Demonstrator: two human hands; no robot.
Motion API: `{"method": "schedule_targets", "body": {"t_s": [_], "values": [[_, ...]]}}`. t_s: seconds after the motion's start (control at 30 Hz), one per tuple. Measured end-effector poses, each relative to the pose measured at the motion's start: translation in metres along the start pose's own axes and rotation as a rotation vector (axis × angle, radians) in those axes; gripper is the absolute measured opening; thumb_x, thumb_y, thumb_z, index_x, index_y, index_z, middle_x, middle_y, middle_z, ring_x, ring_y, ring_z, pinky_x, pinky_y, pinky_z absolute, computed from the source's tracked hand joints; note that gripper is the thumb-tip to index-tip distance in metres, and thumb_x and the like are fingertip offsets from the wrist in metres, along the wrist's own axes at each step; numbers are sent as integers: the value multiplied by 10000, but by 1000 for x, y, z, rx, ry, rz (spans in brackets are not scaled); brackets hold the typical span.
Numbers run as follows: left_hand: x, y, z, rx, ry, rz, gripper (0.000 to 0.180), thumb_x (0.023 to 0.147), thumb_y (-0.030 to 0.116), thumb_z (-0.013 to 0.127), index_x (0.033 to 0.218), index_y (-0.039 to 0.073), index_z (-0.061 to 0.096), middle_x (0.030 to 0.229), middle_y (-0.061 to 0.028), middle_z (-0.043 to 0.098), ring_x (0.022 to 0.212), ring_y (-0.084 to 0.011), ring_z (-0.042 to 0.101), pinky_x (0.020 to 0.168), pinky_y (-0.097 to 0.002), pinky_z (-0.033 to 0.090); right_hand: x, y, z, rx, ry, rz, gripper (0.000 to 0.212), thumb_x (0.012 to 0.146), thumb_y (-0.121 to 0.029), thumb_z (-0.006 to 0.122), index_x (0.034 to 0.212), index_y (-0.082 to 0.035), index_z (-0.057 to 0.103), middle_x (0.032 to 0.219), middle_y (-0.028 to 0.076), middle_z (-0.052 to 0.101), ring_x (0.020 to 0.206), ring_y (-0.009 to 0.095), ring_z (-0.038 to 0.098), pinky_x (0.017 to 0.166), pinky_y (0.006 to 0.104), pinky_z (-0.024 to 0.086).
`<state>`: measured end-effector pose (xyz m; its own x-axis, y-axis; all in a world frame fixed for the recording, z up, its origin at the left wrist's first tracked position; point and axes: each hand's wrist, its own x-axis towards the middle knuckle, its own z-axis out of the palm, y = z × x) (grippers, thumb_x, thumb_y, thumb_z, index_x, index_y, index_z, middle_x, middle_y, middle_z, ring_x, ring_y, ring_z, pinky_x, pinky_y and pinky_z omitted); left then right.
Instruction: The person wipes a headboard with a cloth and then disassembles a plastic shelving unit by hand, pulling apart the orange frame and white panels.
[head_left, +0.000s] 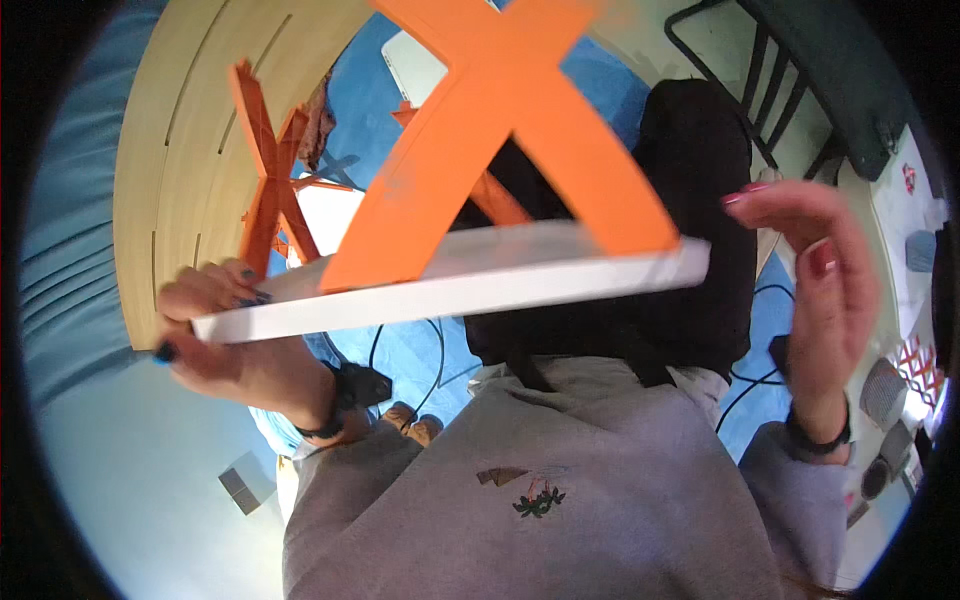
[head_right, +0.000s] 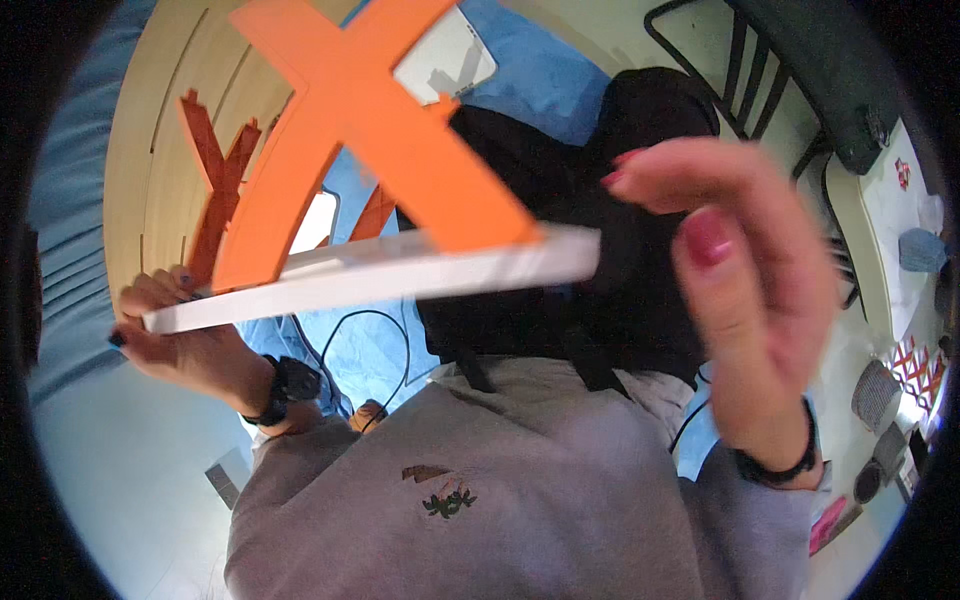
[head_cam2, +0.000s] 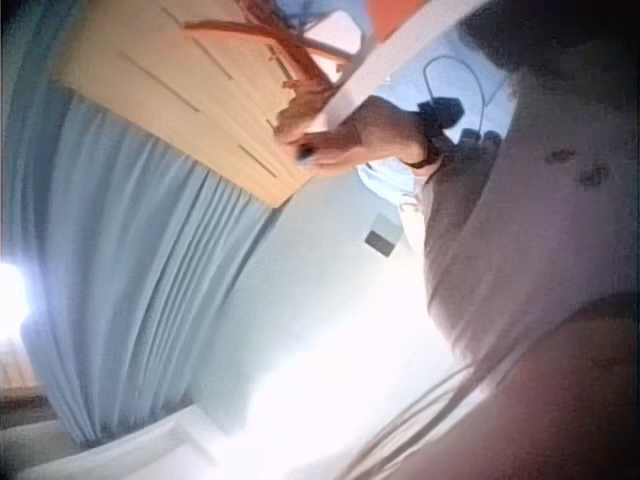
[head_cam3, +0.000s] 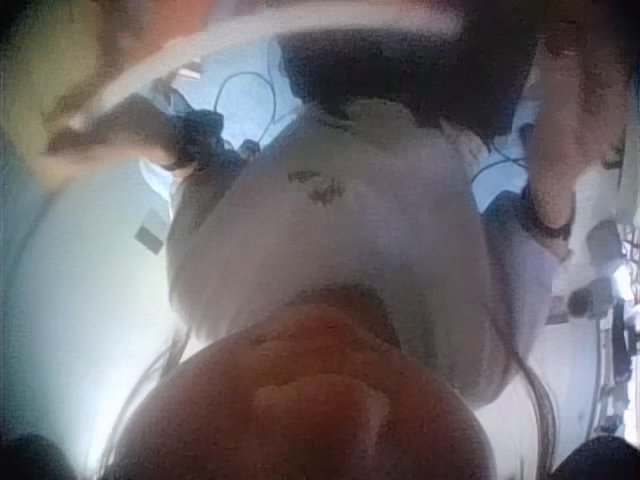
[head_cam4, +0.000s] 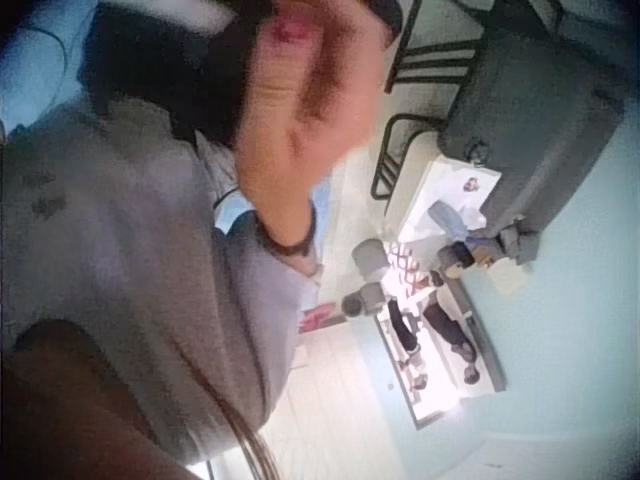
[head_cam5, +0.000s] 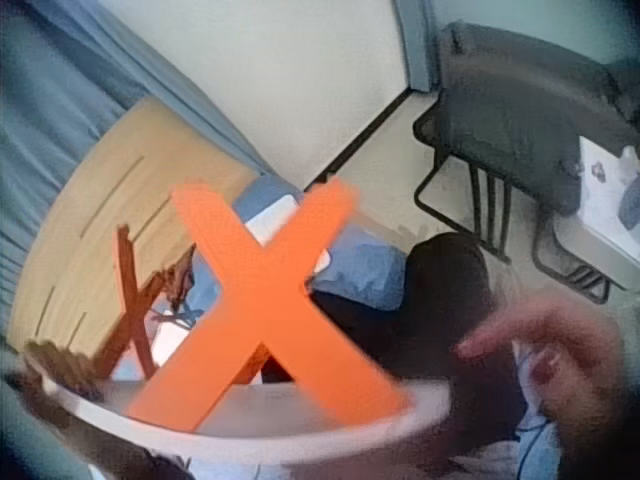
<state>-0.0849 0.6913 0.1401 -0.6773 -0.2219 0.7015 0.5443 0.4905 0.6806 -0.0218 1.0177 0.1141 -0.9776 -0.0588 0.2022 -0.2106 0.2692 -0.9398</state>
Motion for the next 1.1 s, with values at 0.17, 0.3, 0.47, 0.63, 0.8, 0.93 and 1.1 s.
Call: {"method": "schedule_targets", "body": {"t_s": [0.17, 0.3, 0.47, 0.63, 0.8, 0.93, 1.1], "values": [[-57, 8, 2, -80, -482, -96, 482, 841, 489, 563, 667, 84, 370, 608, -36, 401, 559, -148, 415, 568, -309, 385, 8, 37, 57, 236, 310, -25, 233, 941, -176, 397, 947, 17, 527, 945, 90, 567, 907, 159, 534, 868, 277, 385], [-75, 9, -16, -255, -612, 49, 436, 740, 371, 726, 679, 67, 419, 646, -75, 515, 618, -207, 562, 565, -309, 463, 19, 81, 79, 420, 646, 58, 259, 944, -205, 412, 866, 16, 523, 866, 90, 567, 854, 156, 535, 821, 269, 397], [-71, 6, -30, -1, -829, 57, 445, 710, 368, 726, 625, 57, 420, 648, -90, 505, 623, -231, 567, 531, -306, 429, 36, 75, 79, 902, 592, -25, 389, 929, -226, 439, 581, -52, 416, 548, 52, 431, 544, 136, 427, 587, 276, 344], [-78, 18, -18, -20, -1201, 143, 388, 754, 319, 667, 645, 17, 451, 844, -165, 504, 830, -317, 564, 643, -375, 475, 59, 40, 44, 753, 540, -225, 438, 915, -217, 451, 519, -74, 333, 465, 24, 338, 449, 116, 329, 509, 273, 280], [-48, 27, -36, 75, -1164, 376, 315, 797, 281, 620, 664, 2, 561, 675, -101, 571, 703, -245, 612, 559, -296, 501, 47, 10, 56, 419, 292, -469, 369, 901, -207, 372, 571, -55, 436, 489, 8, 340, 473, 140, 327, 556, 295, 315], [-27, 40, -44, -82, -745, 574, 329, 886, 243, 519, 655, 13, 570, 610, -68, 592, 540, -185, 580, 468, -276, 477, 41, -11, 85, 249, -21, -359, 373, 850, -162, 389, 502, -40, 439, 473, 56, 418, 453, 178, 392, 479, 307, 304], [-38, 54, -9, 152, -965, 131, 232, 767, 110, 556, 944, -37, 581, 922, -159, 572, 790, -318, 575, 695, -379, 480, 47, -23, 116, 381, -139, -435, 340, 817, -129, 414, 490, -39, 433, 470, 64, 408, 431, 202, 388, 451, 322, 296]]}}
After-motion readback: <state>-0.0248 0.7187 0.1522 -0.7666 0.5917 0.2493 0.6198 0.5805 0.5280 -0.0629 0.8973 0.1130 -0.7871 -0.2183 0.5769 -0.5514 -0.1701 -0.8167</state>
